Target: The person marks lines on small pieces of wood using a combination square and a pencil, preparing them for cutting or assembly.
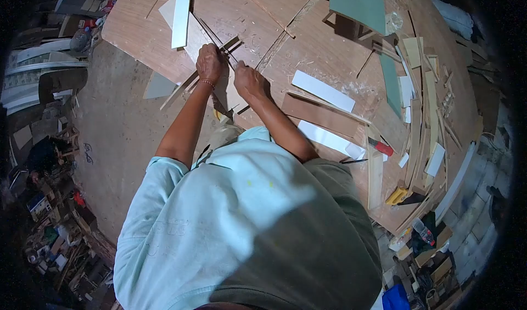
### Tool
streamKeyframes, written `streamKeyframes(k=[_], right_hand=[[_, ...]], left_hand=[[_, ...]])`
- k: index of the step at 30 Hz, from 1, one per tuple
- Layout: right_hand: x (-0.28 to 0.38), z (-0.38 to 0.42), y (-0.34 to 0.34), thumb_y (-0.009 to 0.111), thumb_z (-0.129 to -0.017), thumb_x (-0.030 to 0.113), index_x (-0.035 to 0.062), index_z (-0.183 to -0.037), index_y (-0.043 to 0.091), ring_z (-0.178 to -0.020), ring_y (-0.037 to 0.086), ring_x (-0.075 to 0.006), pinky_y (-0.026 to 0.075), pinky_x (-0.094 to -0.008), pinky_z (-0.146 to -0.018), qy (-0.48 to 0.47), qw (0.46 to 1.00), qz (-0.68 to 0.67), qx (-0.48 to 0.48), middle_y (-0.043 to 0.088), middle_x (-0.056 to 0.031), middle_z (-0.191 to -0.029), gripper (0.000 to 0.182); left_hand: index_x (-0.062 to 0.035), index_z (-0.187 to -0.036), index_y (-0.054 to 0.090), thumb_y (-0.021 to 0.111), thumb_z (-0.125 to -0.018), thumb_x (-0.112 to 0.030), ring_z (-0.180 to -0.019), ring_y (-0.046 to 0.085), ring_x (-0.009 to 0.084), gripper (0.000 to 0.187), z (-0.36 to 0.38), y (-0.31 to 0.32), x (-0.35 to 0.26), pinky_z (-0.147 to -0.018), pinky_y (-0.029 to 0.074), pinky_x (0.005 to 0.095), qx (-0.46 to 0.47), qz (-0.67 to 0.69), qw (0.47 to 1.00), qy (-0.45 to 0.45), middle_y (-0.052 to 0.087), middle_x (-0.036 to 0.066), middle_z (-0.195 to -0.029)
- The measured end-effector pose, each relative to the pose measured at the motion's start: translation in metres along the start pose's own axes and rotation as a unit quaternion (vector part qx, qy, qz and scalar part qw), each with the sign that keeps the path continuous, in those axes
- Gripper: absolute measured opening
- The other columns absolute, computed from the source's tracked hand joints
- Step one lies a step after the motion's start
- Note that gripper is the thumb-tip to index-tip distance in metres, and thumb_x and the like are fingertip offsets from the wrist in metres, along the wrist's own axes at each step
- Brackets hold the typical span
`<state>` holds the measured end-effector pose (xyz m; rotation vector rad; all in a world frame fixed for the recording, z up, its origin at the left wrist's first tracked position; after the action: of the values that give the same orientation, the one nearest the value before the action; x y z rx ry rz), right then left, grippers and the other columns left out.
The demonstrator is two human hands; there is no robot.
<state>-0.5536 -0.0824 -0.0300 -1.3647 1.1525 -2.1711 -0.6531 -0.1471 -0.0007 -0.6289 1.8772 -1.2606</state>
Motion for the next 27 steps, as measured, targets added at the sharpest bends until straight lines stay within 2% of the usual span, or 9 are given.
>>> streamKeyframes(k=[6, 8, 12, 17, 18, 24, 27], right_hand=[[-0.006, 0.004, -0.001, 0.032, -0.083, 0.019, -0.0022, -0.083, 0.048, -0.07, 0.056, -0.0411, 0.043, -0.0483, -0.062, 0.034, 0.999, 0.03, 0.004, 0.055, -0.0269, -0.07, 0.026], [0.008, -0.016, -0.002, 0.033, -0.083, 0.019, -0.0029, -0.083, 0.049, -0.072, 0.056, -0.0407, 0.044, -0.048, -0.063, 0.006, 1.0, 0.007, -0.001, 0.055, -0.0268, -0.072, 0.027], [0.017, -0.036, 0.003, 0.031, -0.083, 0.021, -0.0021, -0.084, 0.05, -0.075, 0.056, -0.0409, 0.044, -0.0475, -0.066, 0.004, 1.0, 0.002, -0.005, 0.056, -0.0273, -0.075, 0.029], [0.013, -0.024, 0.003, 0.033, -0.084, 0.022, -0.0014, -0.086, 0.048, -0.075, 0.055, -0.0414, 0.043, -0.0483, -0.066, 0.016, 1.0, -0.002, 0.002, 0.056, -0.027, -0.074, 0.028], [0.012, -0.019, 0.003, 0.033, -0.084, 0.021, -0.0014, -0.086, 0.048, -0.075, 0.055, -0.0415, 0.043, -0.0483, -0.066, 0.024, 1.0, -0.012, 0.002, 0.056, -0.0272, -0.074, 0.027], [0.004, -0.026, 0.006, 0.034, -0.083, 0.019, -0.0015, -0.082, 0.049, -0.072, 0.056, -0.0411, 0.043, -0.0486, -0.064, 0.041, 0.999, -0.023, -0.025, 0.055, -0.0268, -0.071, 0.025], [0.002, -0.029, 0.012, 0.035, -0.082, 0.019, -0.0016, -0.08, 0.05, -0.071, 0.055, -0.0412, 0.043, -0.0485, -0.064, 0.038, 0.998, -0.044, 0.022, 0.056, -0.0259, -0.07, 0.026]], left_hand=[[-0.0029, -0.075, 0.047, 0.057, -0.064, -0.009, -0.075, 0.05, 0.0282, 0.016, -0.001, -0.001, -0.004, -0.065, 0.042, 0.0372, 0.0, -0.003, 1.0, 0.025, 0.048, 0.013, -0.076], [-0.003, -0.074, 0.047, 0.056, -0.065, -0.008, -0.075, 0.05, 0.0277, 0.015, 0.002, 0.0, -0.012, -0.064, 0.042, 0.037, -0.004, -0.031, 0.997, 0.064, 0.048, 0.013, -0.076], [-0.0029, -0.073, 0.047, 0.056, -0.065, -0.01, -0.073, 0.05, 0.0276, 0.014, 0.002, -0.002, -0.005, -0.062, 0.041, 0.0366, -0.016, -0.002, 0.999, 0.04, 0.048, 0.013, -0.075], [-0.0027, -0.07, 0.047, 0.055, -0.064, -0.011, -0.069, 0.05, 0.0285, 0.013, 0.006, -0.004, -0.014, -0.059, 0.041, 0.0368, -0.016, -0.005, 0.997, 0.079, 0.048, 0.014, -0.071], [-0.0019, -0.074, 0.046, 0.056, -0.065, -0.009, -0.071, 0.048, 0.0299, 0.015, 0.006, 0.0, -0.012, -0.061, 0.039, 0.0385, 0.016, 0.006, 0.998, 0.065, 0.046, 0.015, -0.073], [-0.0025, -0.075, 0.047, 0.054, -0.067, -0.011, -0.074, 0.047, 0.0276, 0.013, 0.01, -0.003, -0.014, -0.063, 0.039, 0.0365, -0.018, 0.009, 0.997, 0.08, 0.045, 0.013, -0.076], [-0.0029, -0.073, 0.048, 0.052, -0.068, -0.011, -0.075, 0.047, 0.0267, 0.011, 0.011, -0.002, -0.016, -0.063, 0.039, 0.0354, -0.022, -0.008, 0.997, 0.08, 0.046, 0.012, -0.076]])
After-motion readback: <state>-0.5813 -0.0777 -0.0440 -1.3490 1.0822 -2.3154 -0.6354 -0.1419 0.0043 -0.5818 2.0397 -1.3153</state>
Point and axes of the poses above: each hand's wrist, its own z-axis away from the middle knuckle, its own y-axis out of the palm, x = y × z, the point moved 10 cm from there along -z, towards the middle knuckle
